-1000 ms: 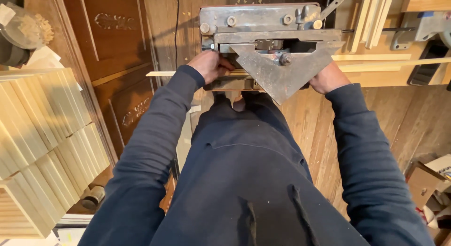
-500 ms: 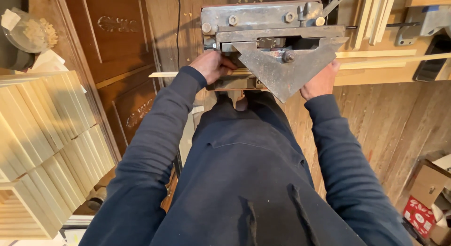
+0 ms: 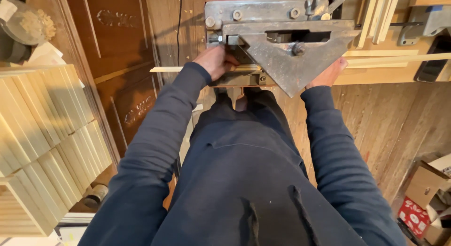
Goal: Cutting wood molding strips using a foot-operated mitre chopper machine.
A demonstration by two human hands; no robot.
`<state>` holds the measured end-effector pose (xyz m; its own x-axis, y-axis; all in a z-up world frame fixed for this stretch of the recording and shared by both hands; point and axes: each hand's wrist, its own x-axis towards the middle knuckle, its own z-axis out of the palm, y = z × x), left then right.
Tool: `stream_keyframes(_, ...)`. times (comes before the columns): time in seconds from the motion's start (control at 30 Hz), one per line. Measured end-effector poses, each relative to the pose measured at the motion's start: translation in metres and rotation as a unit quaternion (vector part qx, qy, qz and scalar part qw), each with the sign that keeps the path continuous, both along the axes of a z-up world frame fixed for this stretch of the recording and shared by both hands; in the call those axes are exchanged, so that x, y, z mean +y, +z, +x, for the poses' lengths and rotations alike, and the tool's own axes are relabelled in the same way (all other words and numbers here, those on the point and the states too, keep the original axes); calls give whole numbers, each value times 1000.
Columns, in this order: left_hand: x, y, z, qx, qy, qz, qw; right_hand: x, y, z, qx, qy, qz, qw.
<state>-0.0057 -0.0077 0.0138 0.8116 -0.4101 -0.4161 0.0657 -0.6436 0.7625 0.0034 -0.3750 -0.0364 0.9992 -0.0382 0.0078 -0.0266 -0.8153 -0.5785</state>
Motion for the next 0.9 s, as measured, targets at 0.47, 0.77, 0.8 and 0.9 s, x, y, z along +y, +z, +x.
stream_keyframes(0.47,-14,-5,-19,21,106,110,988,-17,-49,-5,-99,-58,-25,993)
stream_keyframes(0.77,-21,-41,-5,9,86,80,993,-1,-17,0,-80,24,-210,974)
stream_keyframes(0.8,-23,-46,-4,3,73,84,994,0,-12,-2,-72,34,-207,975)
stream_keyframes(0.9,-29,-67,1,-21,70,82,994,4,-9,-3,-51,15,-193,980)
